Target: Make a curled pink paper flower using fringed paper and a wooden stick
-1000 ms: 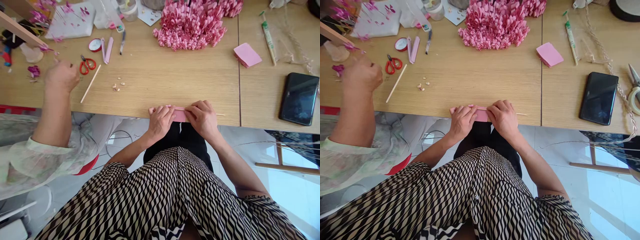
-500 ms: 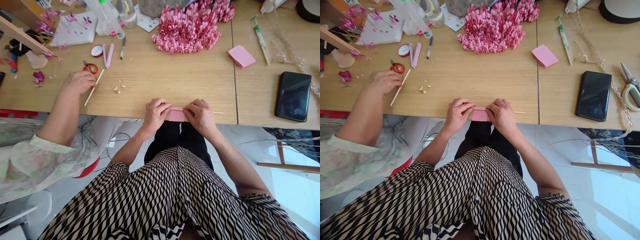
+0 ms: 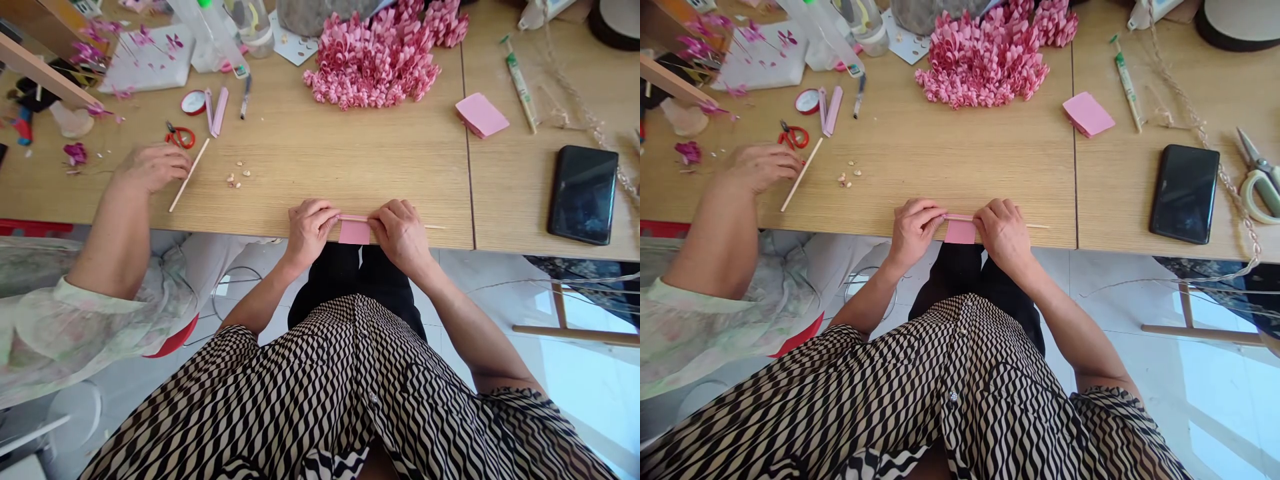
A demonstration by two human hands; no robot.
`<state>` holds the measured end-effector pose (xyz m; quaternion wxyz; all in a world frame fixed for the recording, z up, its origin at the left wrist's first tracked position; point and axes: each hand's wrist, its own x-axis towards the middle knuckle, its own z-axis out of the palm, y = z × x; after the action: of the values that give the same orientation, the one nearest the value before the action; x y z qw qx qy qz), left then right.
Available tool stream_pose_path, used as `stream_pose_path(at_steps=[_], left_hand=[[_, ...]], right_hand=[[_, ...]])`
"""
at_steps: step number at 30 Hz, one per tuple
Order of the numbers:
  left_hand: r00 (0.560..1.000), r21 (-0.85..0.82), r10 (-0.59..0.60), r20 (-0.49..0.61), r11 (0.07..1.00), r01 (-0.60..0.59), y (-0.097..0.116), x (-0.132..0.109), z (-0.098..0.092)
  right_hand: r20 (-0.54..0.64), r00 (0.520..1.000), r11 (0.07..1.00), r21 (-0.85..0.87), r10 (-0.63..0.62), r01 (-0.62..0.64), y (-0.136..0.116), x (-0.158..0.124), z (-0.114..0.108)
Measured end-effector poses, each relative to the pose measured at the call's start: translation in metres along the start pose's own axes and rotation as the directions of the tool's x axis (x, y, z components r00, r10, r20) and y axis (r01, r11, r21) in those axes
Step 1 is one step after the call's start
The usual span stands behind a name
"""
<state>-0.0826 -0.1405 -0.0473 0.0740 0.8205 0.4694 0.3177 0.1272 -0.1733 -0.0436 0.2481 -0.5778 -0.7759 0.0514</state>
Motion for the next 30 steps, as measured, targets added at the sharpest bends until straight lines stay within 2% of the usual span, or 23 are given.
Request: stream_pose_path(at_steps=[12,24,30], left_hand=[[1.0,0.022,-0.002,-0.012,1.0,0.002,0.001,0.0,0.001],[0.994,0.011,-0.017,0.105,1.0,0.016,0.003,0.001,-0.004],[0.993,0.016,-0.02,0.112,1.0,0.018,0.005,0.003,-0.003]], right_hand=[[0.022,0.999,0.999,-0.038,-0.031,0.032,0.002,0.003,-0.003],[0.028,0.998,0.998,-0.03,-0.052,0.053,-0.004,0.005,-0.003],[0.036,0.997,0.993,-0.096,-0.07,0.073,-0.008,0.008,-0.004]])
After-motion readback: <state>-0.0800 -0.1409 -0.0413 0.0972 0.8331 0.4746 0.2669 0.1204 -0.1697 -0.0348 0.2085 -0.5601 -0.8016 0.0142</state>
